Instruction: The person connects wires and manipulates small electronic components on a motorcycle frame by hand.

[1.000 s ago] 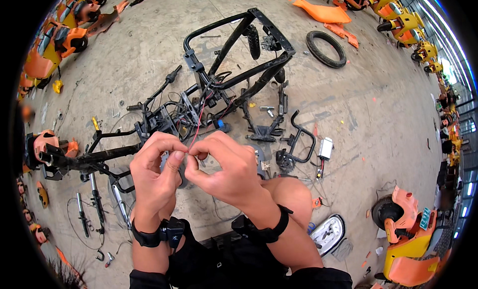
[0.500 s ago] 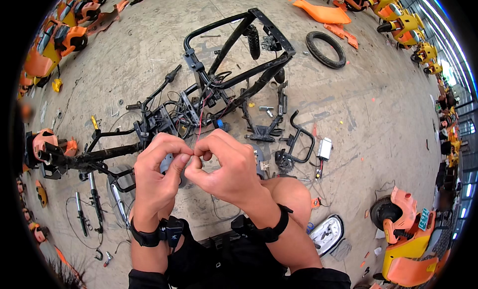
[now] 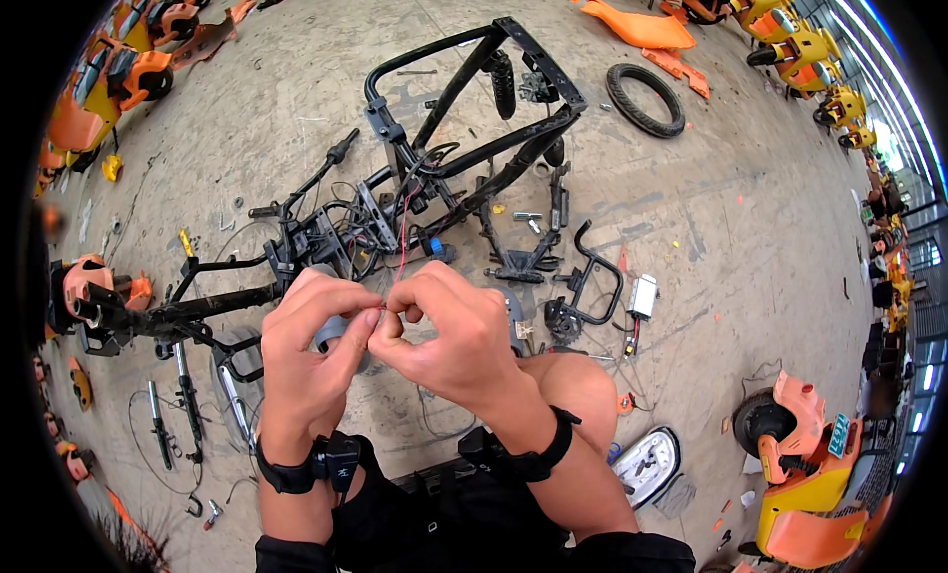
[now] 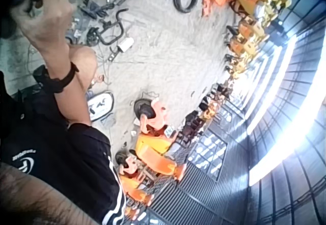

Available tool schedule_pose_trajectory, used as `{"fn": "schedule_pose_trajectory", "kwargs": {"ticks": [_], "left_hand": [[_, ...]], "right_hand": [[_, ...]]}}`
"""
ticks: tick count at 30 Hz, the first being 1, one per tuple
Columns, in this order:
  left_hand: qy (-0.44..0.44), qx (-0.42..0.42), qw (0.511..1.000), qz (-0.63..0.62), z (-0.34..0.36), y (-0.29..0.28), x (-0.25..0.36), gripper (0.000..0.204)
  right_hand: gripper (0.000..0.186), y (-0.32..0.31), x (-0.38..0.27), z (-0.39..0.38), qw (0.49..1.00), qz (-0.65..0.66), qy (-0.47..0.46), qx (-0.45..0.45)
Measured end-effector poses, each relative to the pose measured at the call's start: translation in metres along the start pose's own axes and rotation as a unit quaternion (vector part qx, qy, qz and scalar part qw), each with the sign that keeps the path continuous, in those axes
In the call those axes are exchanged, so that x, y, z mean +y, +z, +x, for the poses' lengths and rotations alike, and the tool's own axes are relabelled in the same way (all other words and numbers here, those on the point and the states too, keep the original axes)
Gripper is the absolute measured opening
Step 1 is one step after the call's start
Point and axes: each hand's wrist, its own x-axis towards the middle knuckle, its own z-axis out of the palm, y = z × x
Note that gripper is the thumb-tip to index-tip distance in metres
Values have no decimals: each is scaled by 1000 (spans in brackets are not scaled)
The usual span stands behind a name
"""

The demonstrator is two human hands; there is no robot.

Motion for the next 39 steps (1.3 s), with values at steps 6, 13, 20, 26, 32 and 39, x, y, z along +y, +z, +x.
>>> {"fn": "schedule_pose_trajectory", "kwargs": {"ticks": [6,13,20,26,32,39], "left_hand": [[40,11,997,61,6,-4,1,20],[-6,-39,999,14,2,-4,-4,18],[-174,-107,973,-109,0,-10,-2,13],[-340,-147,906,-206,6,-18,2,18],[-380,-144,880,-247,12,-15,3,19],[-382,-98,869,-299,6,-6,-4,19]], "right_hand": [[22,0,2,1,999,-11,-45,-8],[21,1,6,-3,998,-32,-54,-17],[21,0,5,-3,996,-44,-66,-31],[21,0,3,-2,994,-45,-88,-37],[23,-1,4,-3,994,-43,-91,-32],[22,5,4,-2,996,-26,-86,16]]}}
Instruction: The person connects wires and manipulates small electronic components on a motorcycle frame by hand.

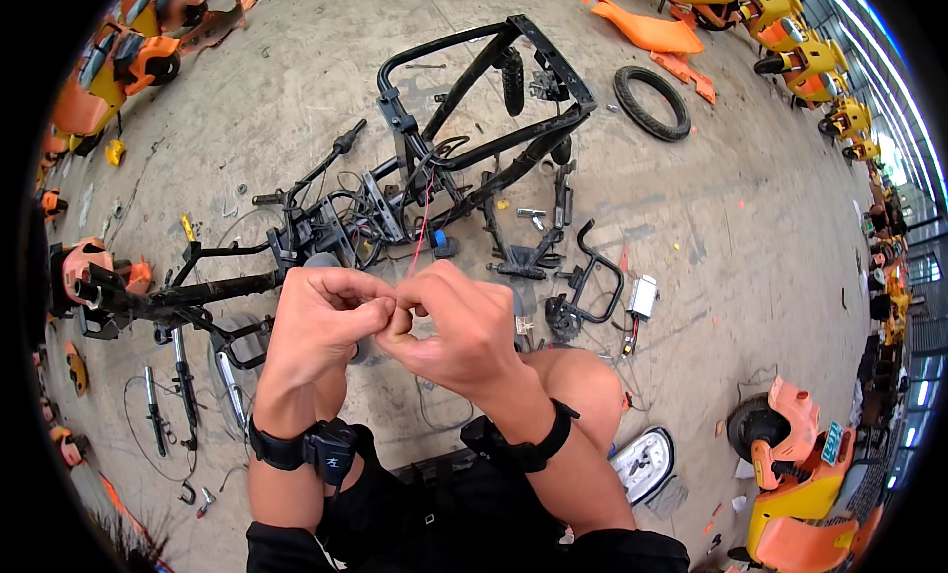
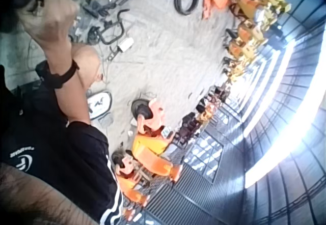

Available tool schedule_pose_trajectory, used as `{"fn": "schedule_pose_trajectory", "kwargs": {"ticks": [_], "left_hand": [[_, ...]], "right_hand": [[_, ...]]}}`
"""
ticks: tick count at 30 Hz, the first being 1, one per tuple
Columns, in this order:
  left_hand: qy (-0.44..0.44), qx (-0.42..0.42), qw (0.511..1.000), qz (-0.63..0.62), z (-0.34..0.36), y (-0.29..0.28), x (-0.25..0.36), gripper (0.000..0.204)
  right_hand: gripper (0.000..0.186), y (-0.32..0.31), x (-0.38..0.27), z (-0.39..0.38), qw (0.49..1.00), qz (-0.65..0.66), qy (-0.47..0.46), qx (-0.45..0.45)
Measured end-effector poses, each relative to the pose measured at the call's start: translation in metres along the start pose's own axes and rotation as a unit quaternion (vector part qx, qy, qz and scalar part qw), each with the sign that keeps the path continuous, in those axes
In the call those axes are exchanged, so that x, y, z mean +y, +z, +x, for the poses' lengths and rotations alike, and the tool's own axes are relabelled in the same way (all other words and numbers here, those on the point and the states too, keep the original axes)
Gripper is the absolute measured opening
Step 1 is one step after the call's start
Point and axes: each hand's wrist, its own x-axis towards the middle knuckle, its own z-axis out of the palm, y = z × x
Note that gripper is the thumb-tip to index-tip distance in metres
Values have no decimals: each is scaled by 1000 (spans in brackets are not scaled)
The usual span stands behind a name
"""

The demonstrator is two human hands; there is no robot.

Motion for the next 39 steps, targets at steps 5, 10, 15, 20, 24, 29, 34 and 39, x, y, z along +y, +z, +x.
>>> {"fn": "schedule_pose_trajectory", "kwargs": {"ticks": [5,10,15,20,24,29,34,39], "left_hand": [[7,13,1000,-9,1,0,-2,18],[14,12,999,-43,-1,-1,-5,17],[25,3,998,-58,-2,-1,-5,16],[53,15,998,38,-3,4,-3,17],[92,26,993,75,-1,1,-4,17],[165,44,980,106,0,-1,-9,17],[189,52,964,181,3,-2,-12,14],[195,65,952,226,4,3,-10,15]], "right_hand": [[21,3,-2,-1,999,1,28,19],[20,5,-4,-2,997,27,65,28],[19,-2,-10,0,997,21,69,16],[18,-19,-7,8,999,-9,33,-43],[17,-30,-10,17,988,-64,31,-139],[16,-24,-9,24,983,-82,24,-162],[16,-18,-1,19,983,-78,26,-164],[14,-17,10,16,981,-98,-14,-166]]}}
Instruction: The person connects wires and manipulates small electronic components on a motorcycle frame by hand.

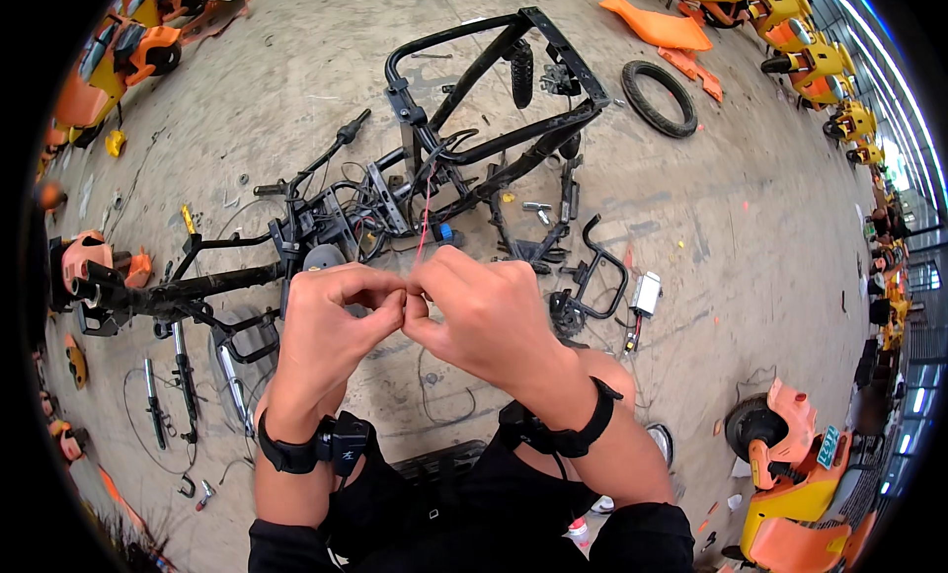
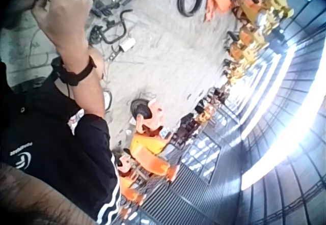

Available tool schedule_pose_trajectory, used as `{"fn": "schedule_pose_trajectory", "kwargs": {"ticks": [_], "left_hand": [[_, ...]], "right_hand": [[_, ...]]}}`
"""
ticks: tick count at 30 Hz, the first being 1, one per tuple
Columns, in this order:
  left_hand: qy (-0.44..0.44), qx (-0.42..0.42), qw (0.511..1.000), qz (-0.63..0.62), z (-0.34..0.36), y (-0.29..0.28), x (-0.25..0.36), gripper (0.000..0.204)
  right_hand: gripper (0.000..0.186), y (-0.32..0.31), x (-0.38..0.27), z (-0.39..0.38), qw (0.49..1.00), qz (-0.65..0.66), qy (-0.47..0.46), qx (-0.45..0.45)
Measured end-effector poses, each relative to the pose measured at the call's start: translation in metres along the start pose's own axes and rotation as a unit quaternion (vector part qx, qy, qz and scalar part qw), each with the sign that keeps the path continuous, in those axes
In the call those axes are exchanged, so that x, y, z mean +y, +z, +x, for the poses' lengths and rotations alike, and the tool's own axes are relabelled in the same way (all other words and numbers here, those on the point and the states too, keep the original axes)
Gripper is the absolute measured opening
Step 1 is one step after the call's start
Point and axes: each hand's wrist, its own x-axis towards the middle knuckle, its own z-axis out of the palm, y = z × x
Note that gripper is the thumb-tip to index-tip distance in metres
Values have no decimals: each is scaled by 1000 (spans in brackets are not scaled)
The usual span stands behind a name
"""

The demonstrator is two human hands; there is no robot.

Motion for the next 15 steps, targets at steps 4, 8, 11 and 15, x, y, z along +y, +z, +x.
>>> {"fn": "schedule_pose_trajectory", "kwargs": {"ticks": [4,8,11,15], "left_hand": [[-48,-24,998,-42,0,-1,2,13],[-123,-55,985,-110,1,-5,5,14],[-154,-63,976,-140,0,-6,5,15],[-159,-85,972,-153,4,-7,8,16]], "right_hand": [[16,0,2,-1,1000,-9,-15,-2],[18,-1,0,-1,1000,-5,-22,10],[19,0,1,-2,1000,2,-25,18],[20,-1,1,-3,999,28,-19,31]]}}
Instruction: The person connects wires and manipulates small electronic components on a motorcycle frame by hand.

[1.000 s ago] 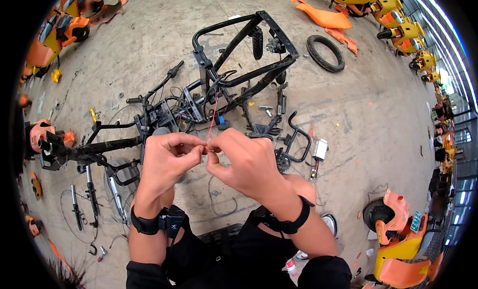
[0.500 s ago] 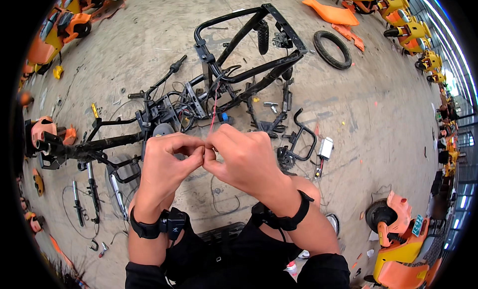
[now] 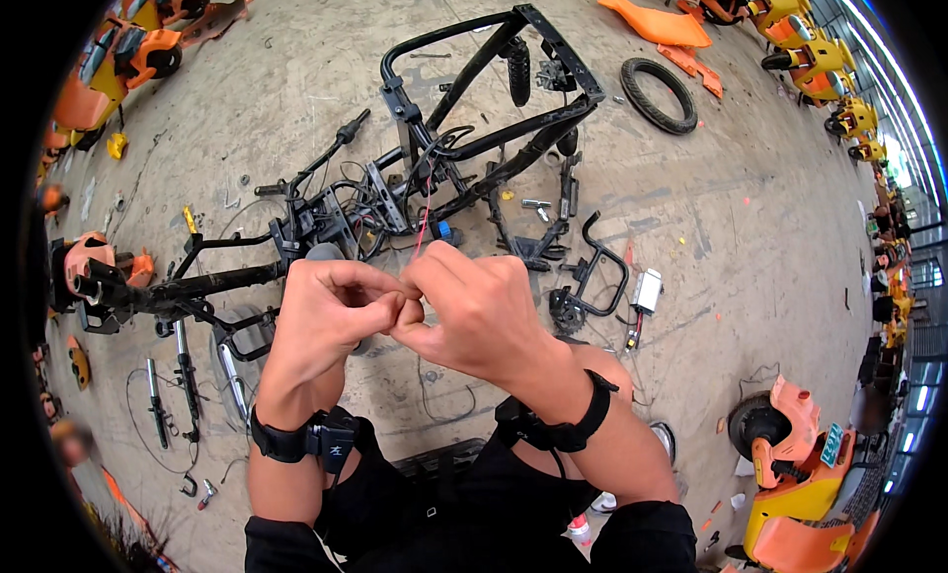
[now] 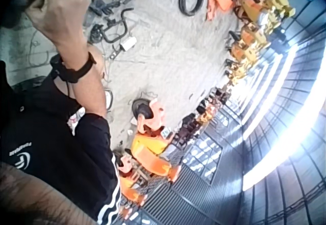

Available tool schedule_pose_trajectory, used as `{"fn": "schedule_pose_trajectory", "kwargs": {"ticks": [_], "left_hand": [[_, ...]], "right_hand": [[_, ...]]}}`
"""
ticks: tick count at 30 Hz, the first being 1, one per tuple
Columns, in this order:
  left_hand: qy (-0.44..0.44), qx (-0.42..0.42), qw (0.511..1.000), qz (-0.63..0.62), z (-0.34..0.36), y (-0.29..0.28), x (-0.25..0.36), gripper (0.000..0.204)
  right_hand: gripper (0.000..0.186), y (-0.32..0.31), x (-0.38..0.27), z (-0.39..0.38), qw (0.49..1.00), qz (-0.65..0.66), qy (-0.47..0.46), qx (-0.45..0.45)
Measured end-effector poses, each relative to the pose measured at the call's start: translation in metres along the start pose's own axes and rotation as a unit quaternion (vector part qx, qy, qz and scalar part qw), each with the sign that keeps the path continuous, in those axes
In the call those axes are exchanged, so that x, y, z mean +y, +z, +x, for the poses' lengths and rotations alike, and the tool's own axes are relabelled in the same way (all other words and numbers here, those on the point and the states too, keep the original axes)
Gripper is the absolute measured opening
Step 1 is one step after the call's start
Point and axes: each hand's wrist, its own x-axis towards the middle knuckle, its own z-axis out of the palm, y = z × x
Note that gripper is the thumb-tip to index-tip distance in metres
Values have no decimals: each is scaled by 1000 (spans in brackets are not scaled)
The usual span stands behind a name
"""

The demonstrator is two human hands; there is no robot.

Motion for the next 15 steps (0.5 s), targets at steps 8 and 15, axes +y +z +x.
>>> {"fn": "schedule_pose_trajectory", "kwargs": {"ticks": [8,15], "left_hand": [[11,-12,997,-76,3,8,-11,17],[-22,-11,995,-93,3,7,-10,16]], "right_hand": [[20,0,8,-6,995,97,25,10],[19,-6,3,-2,974,195,112,-31]]}}
